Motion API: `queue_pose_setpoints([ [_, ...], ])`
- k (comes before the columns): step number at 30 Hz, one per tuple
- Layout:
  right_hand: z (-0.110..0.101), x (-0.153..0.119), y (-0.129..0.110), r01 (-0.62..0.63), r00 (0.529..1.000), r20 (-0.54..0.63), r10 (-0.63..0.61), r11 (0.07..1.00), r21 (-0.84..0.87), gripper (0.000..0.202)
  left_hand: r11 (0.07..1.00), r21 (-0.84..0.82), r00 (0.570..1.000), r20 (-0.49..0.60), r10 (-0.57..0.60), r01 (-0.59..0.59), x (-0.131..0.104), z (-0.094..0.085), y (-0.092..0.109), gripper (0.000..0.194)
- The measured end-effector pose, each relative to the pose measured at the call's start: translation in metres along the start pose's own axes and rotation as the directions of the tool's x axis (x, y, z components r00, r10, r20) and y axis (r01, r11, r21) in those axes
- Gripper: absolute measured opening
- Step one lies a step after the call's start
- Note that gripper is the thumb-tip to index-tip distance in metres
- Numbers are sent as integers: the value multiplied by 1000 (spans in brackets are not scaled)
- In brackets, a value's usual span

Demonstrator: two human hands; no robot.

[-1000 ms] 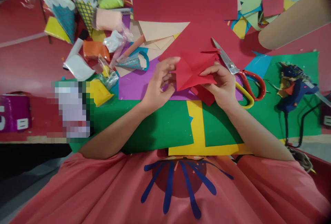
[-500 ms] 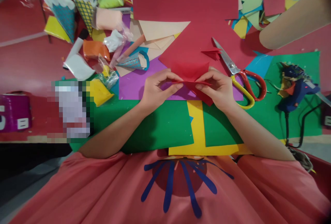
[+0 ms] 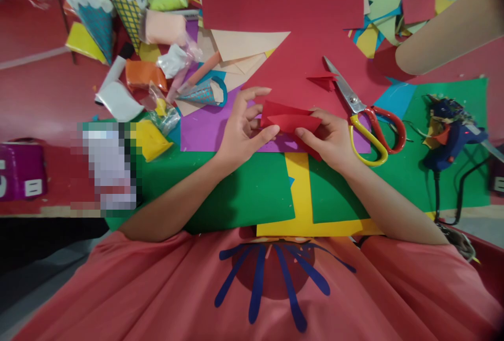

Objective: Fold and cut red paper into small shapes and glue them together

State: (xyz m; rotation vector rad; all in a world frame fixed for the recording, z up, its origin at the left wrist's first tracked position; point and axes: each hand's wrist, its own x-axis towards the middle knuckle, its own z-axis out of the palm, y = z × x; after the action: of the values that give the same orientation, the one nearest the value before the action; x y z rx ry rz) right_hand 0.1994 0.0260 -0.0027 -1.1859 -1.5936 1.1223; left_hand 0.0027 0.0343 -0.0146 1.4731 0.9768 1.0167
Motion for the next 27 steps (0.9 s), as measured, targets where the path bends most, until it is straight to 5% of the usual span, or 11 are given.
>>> queue_pose_setpoints([
  [4, -1, 0, -2, 0, 999, 45, 1, 1000, -22, 13, 999, 43, 1000, 15, 1, -2, 1, -1, 0, 60],
  [11, 1, -1, -3, -27, 999, 19, 29, 997, -74, 31, 973, 196, 992, -19, 127, -121, 2, -4, -3, 33],
  [19, 5, -4, -3, -91, 995, 69, 78, 975, 201, 51, 934, 318, 986, 14, 169, -164, -4, -2, 5, 21],
  [27, 3, 0, -3, -90, 996, 26, 89, 993, 71, 17, 933, 322, 986, 23, 163, -161, -4, 0, 7, 23],
])
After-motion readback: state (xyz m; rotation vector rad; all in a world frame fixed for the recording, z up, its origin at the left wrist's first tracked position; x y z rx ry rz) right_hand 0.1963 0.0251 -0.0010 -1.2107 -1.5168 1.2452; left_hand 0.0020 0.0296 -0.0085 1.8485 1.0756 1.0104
